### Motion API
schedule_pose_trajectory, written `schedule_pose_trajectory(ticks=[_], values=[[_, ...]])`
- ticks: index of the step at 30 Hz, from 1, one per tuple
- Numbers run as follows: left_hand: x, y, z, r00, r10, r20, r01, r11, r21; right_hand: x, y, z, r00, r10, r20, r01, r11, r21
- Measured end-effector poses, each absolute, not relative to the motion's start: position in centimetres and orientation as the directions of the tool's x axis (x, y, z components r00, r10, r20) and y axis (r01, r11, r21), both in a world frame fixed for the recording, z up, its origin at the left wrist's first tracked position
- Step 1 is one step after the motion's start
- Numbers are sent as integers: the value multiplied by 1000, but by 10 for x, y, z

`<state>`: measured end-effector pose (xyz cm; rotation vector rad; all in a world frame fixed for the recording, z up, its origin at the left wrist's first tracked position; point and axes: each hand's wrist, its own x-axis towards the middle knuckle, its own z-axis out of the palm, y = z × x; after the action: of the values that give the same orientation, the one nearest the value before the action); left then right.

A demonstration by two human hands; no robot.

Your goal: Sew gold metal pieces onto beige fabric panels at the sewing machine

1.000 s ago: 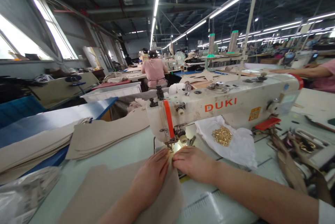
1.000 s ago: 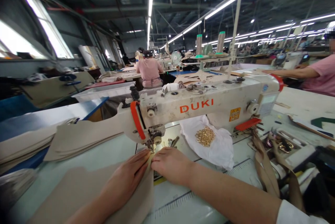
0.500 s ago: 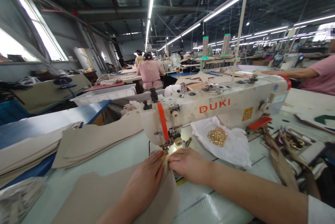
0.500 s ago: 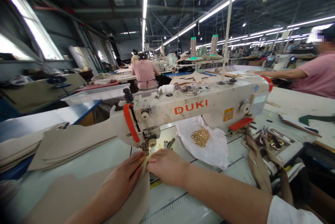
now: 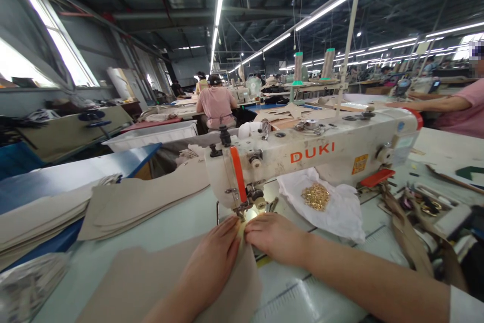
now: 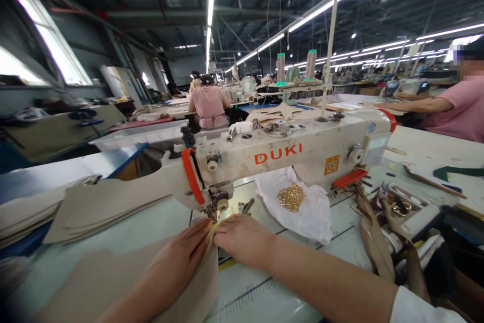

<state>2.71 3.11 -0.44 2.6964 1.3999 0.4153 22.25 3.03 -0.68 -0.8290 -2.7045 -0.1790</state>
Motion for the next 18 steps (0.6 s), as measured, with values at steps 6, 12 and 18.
schedule_pose_trajectory(ticks=[6,12,18], values=[[23,27,-6,528,819,222,794,-569,211,222,29,-9,-791,523,319,561,827,35],[5,-15,-3,505,846,170,829,-530,179,207,11,-16,-855,390,341,437,897,71],[-6,-37,-2,432,872,231,864,-474,170,204,8,-21,-849,330,412,400,912,94]])
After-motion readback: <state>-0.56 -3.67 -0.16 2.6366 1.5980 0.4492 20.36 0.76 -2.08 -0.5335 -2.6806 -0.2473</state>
